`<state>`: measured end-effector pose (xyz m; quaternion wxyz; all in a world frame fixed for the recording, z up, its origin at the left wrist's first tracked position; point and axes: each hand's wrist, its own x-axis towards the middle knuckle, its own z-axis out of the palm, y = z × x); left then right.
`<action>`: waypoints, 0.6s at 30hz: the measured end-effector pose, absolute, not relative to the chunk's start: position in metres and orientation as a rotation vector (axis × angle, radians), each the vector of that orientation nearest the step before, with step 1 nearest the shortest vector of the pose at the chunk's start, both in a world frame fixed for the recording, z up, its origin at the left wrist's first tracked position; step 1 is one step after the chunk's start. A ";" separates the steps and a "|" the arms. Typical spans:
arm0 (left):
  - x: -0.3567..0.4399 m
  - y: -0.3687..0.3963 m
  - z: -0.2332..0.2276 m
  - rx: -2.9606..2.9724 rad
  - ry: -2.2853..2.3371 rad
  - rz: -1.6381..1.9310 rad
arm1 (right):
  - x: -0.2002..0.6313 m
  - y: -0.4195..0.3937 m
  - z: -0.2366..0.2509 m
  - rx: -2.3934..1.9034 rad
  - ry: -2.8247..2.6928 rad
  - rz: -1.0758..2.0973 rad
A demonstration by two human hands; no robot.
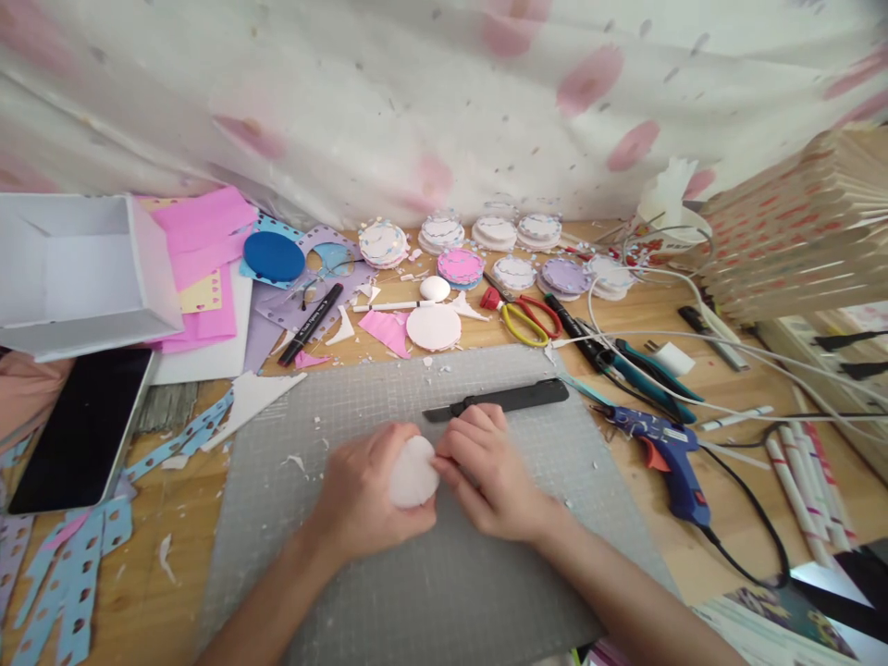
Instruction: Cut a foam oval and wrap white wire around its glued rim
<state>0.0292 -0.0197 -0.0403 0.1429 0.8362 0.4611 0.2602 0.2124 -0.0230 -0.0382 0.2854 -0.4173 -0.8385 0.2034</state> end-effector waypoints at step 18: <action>0.018 -0.018 -0.035 1.420 0.990 0.778 | 0.230 -0.008 -0.047 -1.277 -1.826 0.307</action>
